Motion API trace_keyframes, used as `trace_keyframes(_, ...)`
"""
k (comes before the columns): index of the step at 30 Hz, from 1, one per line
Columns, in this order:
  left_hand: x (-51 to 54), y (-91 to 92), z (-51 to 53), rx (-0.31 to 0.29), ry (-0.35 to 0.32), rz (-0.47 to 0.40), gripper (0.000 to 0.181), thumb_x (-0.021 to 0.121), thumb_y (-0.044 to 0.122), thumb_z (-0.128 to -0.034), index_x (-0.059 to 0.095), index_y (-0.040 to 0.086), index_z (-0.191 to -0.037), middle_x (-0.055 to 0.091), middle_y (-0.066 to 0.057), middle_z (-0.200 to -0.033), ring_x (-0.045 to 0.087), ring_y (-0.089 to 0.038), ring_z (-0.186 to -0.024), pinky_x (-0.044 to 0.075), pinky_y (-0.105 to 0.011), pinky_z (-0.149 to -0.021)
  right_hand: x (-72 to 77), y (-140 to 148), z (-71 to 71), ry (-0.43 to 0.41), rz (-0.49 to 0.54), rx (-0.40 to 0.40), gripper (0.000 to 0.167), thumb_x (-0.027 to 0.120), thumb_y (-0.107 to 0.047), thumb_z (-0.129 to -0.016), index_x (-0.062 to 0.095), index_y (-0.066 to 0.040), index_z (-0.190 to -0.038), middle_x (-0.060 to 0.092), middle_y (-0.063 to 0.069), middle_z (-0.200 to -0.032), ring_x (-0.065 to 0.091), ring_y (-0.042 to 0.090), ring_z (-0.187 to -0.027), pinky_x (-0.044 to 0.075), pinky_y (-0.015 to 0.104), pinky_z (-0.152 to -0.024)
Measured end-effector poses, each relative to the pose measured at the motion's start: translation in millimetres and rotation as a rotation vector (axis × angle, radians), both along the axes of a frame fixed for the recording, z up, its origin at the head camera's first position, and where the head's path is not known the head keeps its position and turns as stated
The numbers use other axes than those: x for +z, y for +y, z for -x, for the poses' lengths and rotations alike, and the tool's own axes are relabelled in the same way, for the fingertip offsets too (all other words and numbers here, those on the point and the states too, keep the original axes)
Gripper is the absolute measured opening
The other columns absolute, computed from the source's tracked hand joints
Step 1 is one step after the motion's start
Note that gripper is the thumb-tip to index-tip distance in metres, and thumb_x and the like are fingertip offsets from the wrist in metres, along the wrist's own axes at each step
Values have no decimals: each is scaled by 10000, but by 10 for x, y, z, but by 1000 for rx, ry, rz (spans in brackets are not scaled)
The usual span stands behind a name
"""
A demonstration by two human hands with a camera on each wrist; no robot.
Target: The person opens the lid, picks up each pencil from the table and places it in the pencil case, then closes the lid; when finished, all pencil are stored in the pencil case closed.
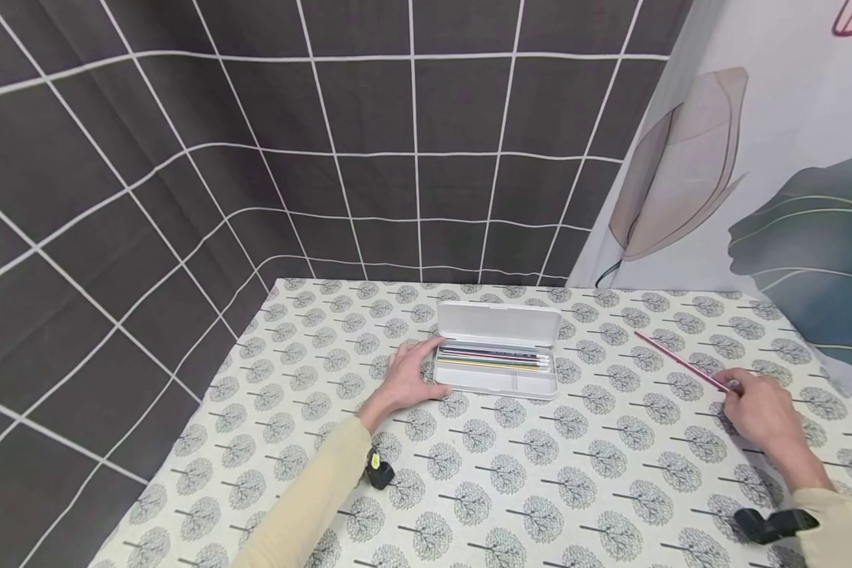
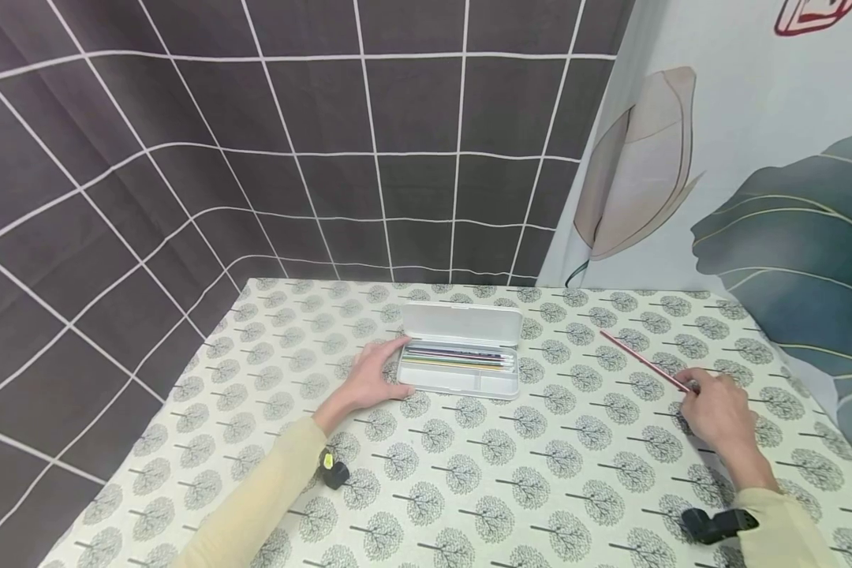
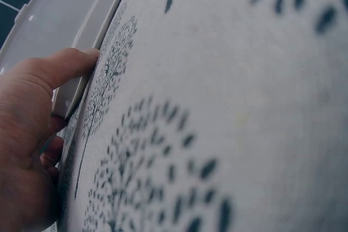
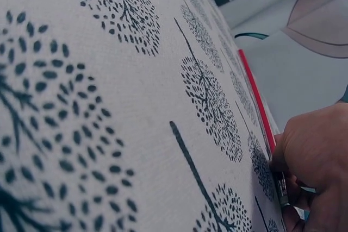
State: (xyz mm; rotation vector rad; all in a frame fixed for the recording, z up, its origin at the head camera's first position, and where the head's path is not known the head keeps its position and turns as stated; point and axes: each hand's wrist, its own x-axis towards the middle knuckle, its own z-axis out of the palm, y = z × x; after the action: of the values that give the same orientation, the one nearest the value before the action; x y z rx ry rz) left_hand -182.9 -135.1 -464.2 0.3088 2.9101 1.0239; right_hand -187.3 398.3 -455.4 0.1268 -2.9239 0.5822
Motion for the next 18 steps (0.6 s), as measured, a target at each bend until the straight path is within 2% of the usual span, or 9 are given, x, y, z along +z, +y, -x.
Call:
trace_keyframes(10, 0, -1, 6, -6, 6, -2, 971, 888, 303, -712, 387, 230, -1541, 465, -39, -1507, 392, -256, -1268, 315, -481, -1041, -34, -20, -41, 26, 5, 4, 279, 513, 35, -852, 577, 72, -1121, 602, 233, -804, 514, 410, -733, 373, 414, -505)
trace_keyframes(18, -7, 0, 12, 1, -2, 10, 980, 889, 323, -708, 384, 237, -1543, 476, -36, -1489, 388, -250, -1272, 312, -483, -1047, -14, -93, -53, 61, 28, 37, 266, 532, 71, -842, 596, 83, -1100, 630, 186, -758, 514, 345, -683, 367, 383, -518)
